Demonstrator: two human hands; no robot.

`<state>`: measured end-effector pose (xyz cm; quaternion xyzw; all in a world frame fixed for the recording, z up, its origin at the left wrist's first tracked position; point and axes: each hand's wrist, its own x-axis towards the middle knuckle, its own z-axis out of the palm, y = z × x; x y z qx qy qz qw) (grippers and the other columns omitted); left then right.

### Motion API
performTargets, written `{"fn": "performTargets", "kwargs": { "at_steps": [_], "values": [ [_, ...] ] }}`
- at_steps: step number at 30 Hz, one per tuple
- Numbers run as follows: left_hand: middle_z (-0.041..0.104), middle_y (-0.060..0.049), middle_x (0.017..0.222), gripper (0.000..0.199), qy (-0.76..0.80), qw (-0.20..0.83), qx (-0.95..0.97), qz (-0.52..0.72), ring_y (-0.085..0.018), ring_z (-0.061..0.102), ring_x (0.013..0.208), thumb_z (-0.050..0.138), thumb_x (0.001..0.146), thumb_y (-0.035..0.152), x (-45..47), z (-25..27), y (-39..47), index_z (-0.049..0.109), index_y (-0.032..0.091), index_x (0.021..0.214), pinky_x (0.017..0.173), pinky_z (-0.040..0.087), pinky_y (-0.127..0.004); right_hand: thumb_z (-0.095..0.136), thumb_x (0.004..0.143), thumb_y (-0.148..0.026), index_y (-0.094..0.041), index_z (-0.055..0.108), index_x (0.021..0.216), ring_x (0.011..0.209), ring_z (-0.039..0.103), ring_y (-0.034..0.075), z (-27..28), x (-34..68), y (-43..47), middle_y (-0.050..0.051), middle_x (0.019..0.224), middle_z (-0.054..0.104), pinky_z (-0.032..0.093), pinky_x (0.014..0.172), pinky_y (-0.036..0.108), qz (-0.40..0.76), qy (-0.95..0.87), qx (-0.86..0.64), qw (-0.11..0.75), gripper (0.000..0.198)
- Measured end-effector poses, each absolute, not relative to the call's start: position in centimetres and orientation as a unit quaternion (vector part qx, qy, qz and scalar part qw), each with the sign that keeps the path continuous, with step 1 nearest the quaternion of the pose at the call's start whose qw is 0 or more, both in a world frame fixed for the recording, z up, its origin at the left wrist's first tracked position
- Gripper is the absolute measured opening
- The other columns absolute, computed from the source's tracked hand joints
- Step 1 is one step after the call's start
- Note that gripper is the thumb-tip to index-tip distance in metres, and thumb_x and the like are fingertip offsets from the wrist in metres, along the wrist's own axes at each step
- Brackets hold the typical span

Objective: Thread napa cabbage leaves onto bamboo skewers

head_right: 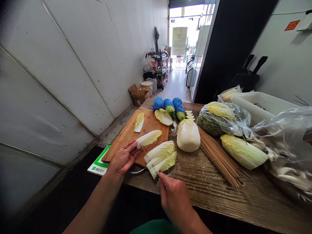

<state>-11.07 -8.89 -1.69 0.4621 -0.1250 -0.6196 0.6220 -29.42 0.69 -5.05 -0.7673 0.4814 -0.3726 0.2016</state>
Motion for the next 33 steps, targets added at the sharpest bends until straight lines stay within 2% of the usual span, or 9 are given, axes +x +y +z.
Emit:
{"fn": "performTargets", "kwargs": {
  "at_steps": [12, 17, 26, 33],
  "values": [
    [0.070, -0.010, 0.075, 0.011, -0.126, 0.615, 0.463, -0.625, -0.018, 0.068, 0.068, 0.054, 0.078, 0.000, -11.02, -1.71, -8.81, 0.062, 0.008, 0.076, 0.074, 0.058, -0.038, 0.038, 0.088, -0.017, -0.011, 0.067, 0.101, 0.065, 0.070, 0.020, -4.78, -29.13, 0.72, 0.010, 0.081, 0.073, 0.054, 0.059, 0.026, -0.378, 0.492, -0.758, 0.205, 0.032],
    [0.070, -0.011, 0.076, 0.012, -0.130, 0.609, 0.463, -0.630, -0.019, 0.068, 0.068, 0.053, 0.079, 0.000, -11.01, -1.60, -8.81, 0.061, 0.007, 0.076, 0.071, 0.058, -0.035, 0.037, 0.088, -0.016, -0.012, 0.066, 0.103, 0.068, 0.070, 0.020, -4.56, -29.05, 0.70, 0.009, 0.082, 0.073, 0.053, 0.060, 0.026, -0.385, 0.487, -0.755, 0.213, 0.033],
    [0.070, -0.011, 0.076, 0.011, -0.136, 0.597, 0.459, -0.644, -0.021, 0.068, 0.070, 0.055, 0.078, 0.000, -10.95, -1.67, -8.68, 0.062, 0.008, 0.078, 0.075, 0.057, -0.039, 0.037, 0.087, -0.016, -0.011, 0.066, 0.102, 0.069, 0.070, 0.022, -4.32, -28.86, 0.53, 0.010, 0.082, 0.073, 0.054, 0.062, 0.028, -0.381, 0.490, -0.753, 0.218, 0.033],
    [0.070, -0.009, 0.074, 0.011, -0.132, 0.595, 0.457, -0.648, -0.017, 0.067, 0.065, 0.055, 0.078, 0.001, -10.89, -1.65, -8.84, 0.063, 0.009, 0.080, 0.073, 0.057, -0.034, 0.038, 0.087, -0.016, -0.011, 0.065, 0.105, 0.071, 0.070, 0.022, -4.25, -28.66, 0.43, 0.010, 0.085, 0.073, 0.054, 0.065, 0.030, -0.370, 0.495, -0.751, 0.232, 0.033]
  ]
}}
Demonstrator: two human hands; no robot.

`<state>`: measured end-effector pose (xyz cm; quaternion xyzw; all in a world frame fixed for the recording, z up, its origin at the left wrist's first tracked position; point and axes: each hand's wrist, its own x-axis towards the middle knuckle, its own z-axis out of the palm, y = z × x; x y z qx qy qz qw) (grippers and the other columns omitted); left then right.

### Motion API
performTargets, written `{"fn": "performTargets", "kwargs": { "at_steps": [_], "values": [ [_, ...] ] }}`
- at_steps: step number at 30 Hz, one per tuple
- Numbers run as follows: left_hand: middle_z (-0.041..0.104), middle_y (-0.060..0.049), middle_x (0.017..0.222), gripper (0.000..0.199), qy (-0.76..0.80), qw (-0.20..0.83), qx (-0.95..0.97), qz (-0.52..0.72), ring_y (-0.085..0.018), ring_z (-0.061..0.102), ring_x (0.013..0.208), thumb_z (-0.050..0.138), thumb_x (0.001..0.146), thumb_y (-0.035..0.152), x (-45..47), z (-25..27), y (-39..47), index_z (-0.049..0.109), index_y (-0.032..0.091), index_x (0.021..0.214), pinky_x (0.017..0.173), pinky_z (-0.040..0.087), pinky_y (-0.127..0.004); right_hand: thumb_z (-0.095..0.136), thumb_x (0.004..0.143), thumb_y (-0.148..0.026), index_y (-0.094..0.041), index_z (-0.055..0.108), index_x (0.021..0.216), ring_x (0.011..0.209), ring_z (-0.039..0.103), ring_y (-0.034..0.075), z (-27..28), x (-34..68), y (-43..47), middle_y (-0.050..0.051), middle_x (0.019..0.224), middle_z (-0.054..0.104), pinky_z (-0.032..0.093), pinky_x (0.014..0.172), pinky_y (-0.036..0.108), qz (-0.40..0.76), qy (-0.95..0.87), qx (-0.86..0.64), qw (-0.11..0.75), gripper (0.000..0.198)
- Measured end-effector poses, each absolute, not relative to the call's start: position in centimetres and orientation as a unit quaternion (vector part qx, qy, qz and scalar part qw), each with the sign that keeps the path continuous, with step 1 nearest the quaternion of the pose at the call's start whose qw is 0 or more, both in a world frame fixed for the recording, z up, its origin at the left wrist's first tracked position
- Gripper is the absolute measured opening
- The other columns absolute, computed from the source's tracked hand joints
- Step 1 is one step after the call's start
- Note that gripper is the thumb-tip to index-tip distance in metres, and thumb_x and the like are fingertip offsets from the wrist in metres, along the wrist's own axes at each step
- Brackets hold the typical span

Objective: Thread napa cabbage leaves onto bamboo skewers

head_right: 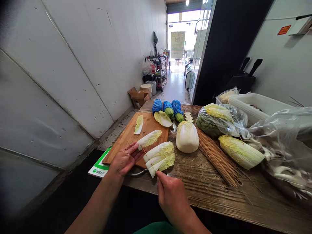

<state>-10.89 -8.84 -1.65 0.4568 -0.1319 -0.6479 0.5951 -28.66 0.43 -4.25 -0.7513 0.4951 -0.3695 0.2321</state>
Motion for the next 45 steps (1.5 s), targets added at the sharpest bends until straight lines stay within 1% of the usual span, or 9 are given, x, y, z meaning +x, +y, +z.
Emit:
{"fn": "performTargets", "kwargs": {
  "at_steps": [5, 12, 20, 25, 31, 39, 45],
  "values": [
    [0.071, -0.010, 0.078, 0.010, -0.129, 0.595, 0.450, -0.653, -0.018, 0.068, 0.070, 0.053, 0.083, 0.007, -10.74, -1.78, -8.89, 0.063, 0.009, 0.082, 0.072, 0.057, -0.034, 0.037, 0.087, -0.016, -0.011, 0.064, 0.106, 0.072, 0.070, 0.022, -4.41, -28.62, 0.57, 0.010, 0.085, 0.073, 0.053, 0.066, 0.029, -0.369, 0.490, -0.755, 0.234, 0.034],
    [0.070, -0.009, 0.074, 0.010, -0.143, 0.604, 0.451, -0.642, -0.018, 0.068, 0.068, 0.054, 0.080, 0.003, -11.17, -1.80, -8.62, 0.062, 0.010, 0.081, 0.070, 0.057, -0.033, 0.038, 0.087, -0.016, -0.012, 0.066, 0.103, 0.065, 0.069, 0.021, -4.39, -28.95, 0.57, 0.009, 0.080, 0.073, 0.051, 0.059, 0.027, -0.368, 0.494, -0.757, 0.215, 0.032],
    [0.070, -0.010, 0.071, 0.012, -0.151, 0.583, 0.459, -0.653, -0.017, 0.067, 0.062, 0.053, 0.080, 0.002, -10.98, -1.52, -8.83, 0.062, 0.009, 0.077, 0.061, 0.057, -0.029, 0.038, 0.087, -0.015, -0.013, 0.065, 0.104, 0.067, 0.069, 0.021, -4.17, -29.01, 0.56, 0.009, 0.081, 0.073, 0.050, 0.061, 0.027, -0.369, 0.497, -0.755, 0.217, 0.032],
    [0.070, -0.009, 0.071, 0.013, -0.155, 0.579, 0.461, -0.655, -0.016, 0.067, 0.061, 0.052, 0.081, 0.002, -11.03, -1.32, -8.92, 0.062, 0.009, 0.076, 0.063, 0.057, -0.029, 0.037, 0.088, -0.016, -0.014, 0.065, 0.104, 0.064, 0.068, 0.021, -3.97, -29.01, 0.49, 0.008, 0.079, 0.073, 0.050, 0.059, 0.027, -0.365, 0.498, -0.756, 0.219, 0.033],
    [0.070, -0.010, 0.071, 0.011, -0.160, 0.567, 0.462, -0.663, -0.018, 0.067, 0.062, 0.055, 0.078, 0.000, -10.91, -1.32, -8.98, 0.063, 0.008, 0.075, 0.068, 0.058, -0.033, 0.036, 0.088, -0.015, -0.012, 0.066, 0.103, 0.064, 0.068, 0.022, -3.66, -29.09, 0.38, 0.009, 0.079, 0.073, 0.050, 0.058, 0.028, -0.362, 0.498, -0.760, 0.208, 0.033],
    [0.070, -0.011, 0.070, 0.011, -0.167, 0.563, 0.458, -0.667, -0.018, 0.067, 0.062, 0.055, 0.078, -0.001, -10.93, -1.21, -9.02, 0.063, 0.007, 0.076, 0.065, 0.058, -0.033, 0.037, 0.087, -0.015, -0.010, 0.066, 0.103, 0.066, 0.069, 0.021, -3.60, -28.92, 0.29, 0.010, 0.080, 0.073, 0.051, 0.061, 0.028, -0.361, 0.503, -0.759, 0.203, 0.033],
    [0.070, -0.010, 0.072, 0.010, -0.165, 0.571, 0.454, -0.664, -0.018, 0.067, 0.064, 0.059, 0.075, -0.002, -10.96, -1.26, -9.04, 0.064, 0.007, 0.074, 0.065, 0.058, -0.032, 0.037, 0.087, -0.014, -0.013, 0.066, 0.104, 0.071, 0.069, 0.021, -4.09, -28.86, 0.09, 0.010, 0.086, 0.073, 0.051, 0.065, 0.026, -0.355, 0.508, -0.761, 0.193, 0.033]
  ]
}}
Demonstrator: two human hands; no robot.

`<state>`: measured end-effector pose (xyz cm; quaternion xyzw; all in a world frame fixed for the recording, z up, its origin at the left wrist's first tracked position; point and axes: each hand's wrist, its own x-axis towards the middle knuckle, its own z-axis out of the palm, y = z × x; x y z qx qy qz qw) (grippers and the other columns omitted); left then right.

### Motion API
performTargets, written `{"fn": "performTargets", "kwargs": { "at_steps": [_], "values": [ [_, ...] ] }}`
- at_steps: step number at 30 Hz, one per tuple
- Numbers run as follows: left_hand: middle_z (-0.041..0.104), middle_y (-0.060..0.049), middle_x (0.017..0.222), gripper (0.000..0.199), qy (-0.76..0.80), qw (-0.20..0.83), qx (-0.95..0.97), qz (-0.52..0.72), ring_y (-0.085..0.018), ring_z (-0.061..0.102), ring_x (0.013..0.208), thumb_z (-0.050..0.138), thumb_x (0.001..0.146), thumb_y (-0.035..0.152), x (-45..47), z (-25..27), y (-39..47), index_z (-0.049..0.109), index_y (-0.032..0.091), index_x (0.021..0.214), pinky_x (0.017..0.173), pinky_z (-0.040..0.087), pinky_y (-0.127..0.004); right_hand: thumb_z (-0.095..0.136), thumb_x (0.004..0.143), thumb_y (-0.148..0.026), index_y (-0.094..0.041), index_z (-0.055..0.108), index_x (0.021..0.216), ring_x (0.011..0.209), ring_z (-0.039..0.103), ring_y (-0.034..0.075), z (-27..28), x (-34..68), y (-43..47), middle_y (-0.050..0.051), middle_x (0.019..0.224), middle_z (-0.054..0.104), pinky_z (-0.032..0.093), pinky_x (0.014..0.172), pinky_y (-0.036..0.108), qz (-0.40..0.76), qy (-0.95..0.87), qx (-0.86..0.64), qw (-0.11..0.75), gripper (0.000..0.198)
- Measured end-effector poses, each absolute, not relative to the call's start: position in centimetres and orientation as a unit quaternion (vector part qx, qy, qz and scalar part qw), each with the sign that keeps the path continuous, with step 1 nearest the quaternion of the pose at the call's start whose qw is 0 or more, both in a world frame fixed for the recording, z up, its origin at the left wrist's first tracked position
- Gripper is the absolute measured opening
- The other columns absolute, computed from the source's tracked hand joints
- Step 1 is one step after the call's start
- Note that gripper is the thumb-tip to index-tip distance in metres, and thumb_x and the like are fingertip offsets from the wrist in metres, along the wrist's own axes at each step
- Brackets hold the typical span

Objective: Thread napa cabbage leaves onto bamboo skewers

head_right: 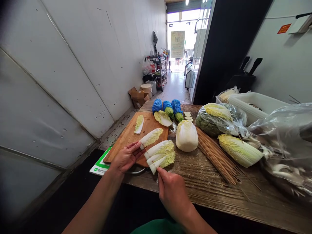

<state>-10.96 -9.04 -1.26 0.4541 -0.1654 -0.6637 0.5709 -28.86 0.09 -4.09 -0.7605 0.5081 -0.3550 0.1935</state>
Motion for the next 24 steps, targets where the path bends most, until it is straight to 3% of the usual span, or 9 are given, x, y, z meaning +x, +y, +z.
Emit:
{"fn": "performTargets", "kwargs": {
  "at_steps": [7, 15, 19, 24],
  "values": [
    [0.070, -0.011, 0.073, 0.009, -0.157, 0.576, 0.454, -0.661, -0.017, 0.067, 0.063, 0.061, 0.074, 0.000, -11.1, -1.3, -9.0, 0.065, 0.007, 0.074, 0.069, 0.058, -0.032, 0.038, 0.087, -0.015, -0.013, 0.065, 0.105, 0.069, 0.069, 0.021, -4.0, -28.9, 0.0, 0.010, 0.085, 0.073, 0.052, 0.063, 0.027, -0.359, 0.510, -0.760, 0.184, 0.033],
    [0.071, -0.012, 0.083, 0.009, -0.123, 0.570, 0.449, -0.677, -0.021, 0.068, 0.078, 0.055, 0.081, 0.006, -11.3, -1.5, -8.9, 0.064, 0.008, 0.082, 0.079, 0.056, -0.037, 0.038, 0.089, -0.016, -0.014, 0.065, 0.106, 0.069, 0.069, 0.019, -5.1, -28.4, -0.3, 0.009, 0.084, 0.073, 0.050, 0.062, 0.024, -0.348, 0.505, -0.773, 0.163, 0.032],
    [0.071, -0.012, 0.081, 0.010, -0.116, 0.581, 0.449, -0.669, -0.021, 0.068, 0.075, 0.053, 0.082, 0.006, -11.5, -1.5, -8.8, 0.063, 0.007, 0.084, 0.077, 0.056, -0.038, 0.039, 0.091, -0.020, -0.013, 0.066, 0.101, 0.059, 0.065, 0.017, -4.7, -28.9, 0.4, 0.008, 0.072, 0.071, 0.047, 0.056, 0.025, -0.328, 0.520, -0.783, 0.098, 0.030],
    [0.071, -0.010, 0.085, 0.009, -0.129, 0.609, 0.434, -0.651, -0.020, 0.068, 0.078, 0.054, 0.081, 0.007, -12.1, -0.6, -8.1, 0.063, 0.009, 0.083, 0.078, 0.056, -0.038, 0.045, 0.091, -0.026, -0.017, 0.067, 0.097, 0.082, 0.060, 0.019, -2.1, -29.0, -1.6, 0.009, 0.089, 0.067, 0.046, 0.077, 0.031, -0.396, 0.512, -0.761, 0.045, 0.025]
  ]
}}
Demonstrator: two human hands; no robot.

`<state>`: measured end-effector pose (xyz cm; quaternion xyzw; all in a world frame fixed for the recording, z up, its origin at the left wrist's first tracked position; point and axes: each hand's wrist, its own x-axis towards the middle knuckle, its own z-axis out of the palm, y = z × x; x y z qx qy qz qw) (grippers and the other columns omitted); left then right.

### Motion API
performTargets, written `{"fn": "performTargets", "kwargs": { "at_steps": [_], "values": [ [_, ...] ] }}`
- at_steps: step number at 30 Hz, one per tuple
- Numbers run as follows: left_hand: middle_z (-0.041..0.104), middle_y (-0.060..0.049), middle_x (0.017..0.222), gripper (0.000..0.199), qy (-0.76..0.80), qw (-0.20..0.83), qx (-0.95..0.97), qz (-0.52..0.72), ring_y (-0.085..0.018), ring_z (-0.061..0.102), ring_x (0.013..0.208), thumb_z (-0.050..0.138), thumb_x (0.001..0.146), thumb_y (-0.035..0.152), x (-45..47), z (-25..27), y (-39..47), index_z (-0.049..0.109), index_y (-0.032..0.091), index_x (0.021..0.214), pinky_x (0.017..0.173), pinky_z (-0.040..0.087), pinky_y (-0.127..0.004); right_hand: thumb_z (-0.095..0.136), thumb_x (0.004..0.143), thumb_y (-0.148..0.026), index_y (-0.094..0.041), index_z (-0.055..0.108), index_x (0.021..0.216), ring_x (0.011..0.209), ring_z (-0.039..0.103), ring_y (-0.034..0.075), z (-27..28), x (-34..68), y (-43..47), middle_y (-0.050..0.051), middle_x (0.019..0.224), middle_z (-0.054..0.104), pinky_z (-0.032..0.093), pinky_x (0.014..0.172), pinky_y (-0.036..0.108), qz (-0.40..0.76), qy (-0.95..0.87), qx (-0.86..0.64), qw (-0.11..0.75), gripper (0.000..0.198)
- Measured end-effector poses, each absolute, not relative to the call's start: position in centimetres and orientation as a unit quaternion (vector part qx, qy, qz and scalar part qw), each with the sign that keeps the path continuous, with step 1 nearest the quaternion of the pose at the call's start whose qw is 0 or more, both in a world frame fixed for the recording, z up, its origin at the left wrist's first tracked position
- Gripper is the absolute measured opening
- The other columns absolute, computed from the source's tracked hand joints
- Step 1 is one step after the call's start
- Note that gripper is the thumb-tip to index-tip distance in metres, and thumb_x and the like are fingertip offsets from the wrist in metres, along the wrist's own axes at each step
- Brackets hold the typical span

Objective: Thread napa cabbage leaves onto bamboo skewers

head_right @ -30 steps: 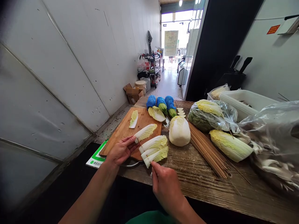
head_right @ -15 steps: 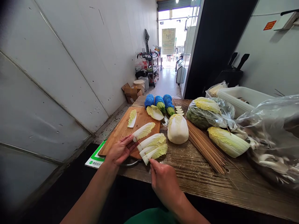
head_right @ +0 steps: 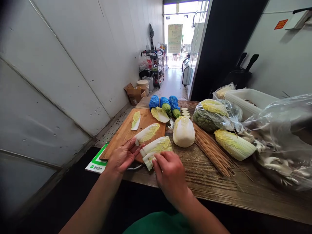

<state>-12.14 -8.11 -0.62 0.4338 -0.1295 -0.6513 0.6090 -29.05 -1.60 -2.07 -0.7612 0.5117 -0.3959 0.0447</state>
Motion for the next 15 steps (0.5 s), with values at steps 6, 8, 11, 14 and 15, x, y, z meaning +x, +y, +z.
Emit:
{"fn": "performTargets", "kwargs": {
  "at_steps": [6, 8, 11, 14, 15],
  "values": [
    [0.070, -0.011, 0.082, 0.008, -0.155, 0.619, 0.426, -0.641, -0.020, 0.068, 0.076, 0.056, 0.080, 0.006, -12.8, 0.4, -7.5, 0.063, 0.008, 0.081, 0.073, 0.056, -0.033, 0.055, 0.087, -0.028, -0.024, 0.068, 0.095, 0.106, 0.048, 0.021, -1.2, -26.9, -5.6, 0.003, 0.103, 0.065, 0.031, 0.094, 0.038, -0.414, 0.478, -0.774, 0.047, 0.016],
    [0.070, -0.010, 0.079, 0.007, -0.153, 0.617, 0.429, -0.642, -0.018, 0.068, 0.073, 0.057, 0.079, 0.005, -13.0, 0.3, -7.6, 0.063, 0.009, 0.081, 0.069, 0.056, -0.030, 0.056, 0.086, -0.028, -0.025, 0.069, 0.091, 0.100, 0.050, 0.020, -1.3, -26.2, -6.0, 0.002, 0.093, 0.065, 0.029, 0.092, 0.037, -0.414, 0.491, -0.764, 0.058, 0.015],
    [0.070, -0.009, 0.078, 0.008, -0.147, 0.614, 0.421, -0.651, -0.017, 0.067, 0.071, 0.058, 0.078, 0.005, -13.1, 0.1, -7.7, 0.064, 0.009, 0.080, 0.066, 0.055, -0.027, 0.058, 0.084, -0.028, -0.025, 0.070, 0.081, 0.095, 0.051, 0.019, -1.3, -25.7, -6.3, 0.001, 0.083, 0.065, 0.026, 0.090, 0.038, -0.403, 0.512, -0.756, 0.069, 0.013],
    [0.070, -0.008, 0.077, 0.008, -0.142, 0.616, 0.409, -0.658, -0.016, 0.067, 0.071, 0.057, 0.078, 0.006, -13.2, -0.1, -7.7, 0.064, 0.010, 0.080, 0.065, 0.054, -0.025, 0.059, 0.083, -0.026, -0.025, 0.069, 0.078, 0.095, 0.052, 0.019, -1.4, -25.3, -6.3, 0.000, 0.080, 0.066, 0.021, 0.092, 0.039, -0.389, 0.522, -0.756, 0.072, 0.012],
    [0.070, -0.007, 0.077, 0.008, -0.139, 0.620, 0.409, -0.655, -0.015, 0.067, 0.070, 0.057, 0.079, 0.006, -13.2, -0.2, -7.7, 0.064, 0.010, 0.080, 0.064, 0.053, -0.024, 0.059, 0.083, -0.025, -0.025, 0.069, 0.078, 0.094, 0.052, 0.019, -1.4, -25.2, -6.3, 0.000, 0.079, 0.066, 0.020, 0.092, 0.039, -0.387, 0.523, -0.756, 0.073, 0.011]
  ]
}}
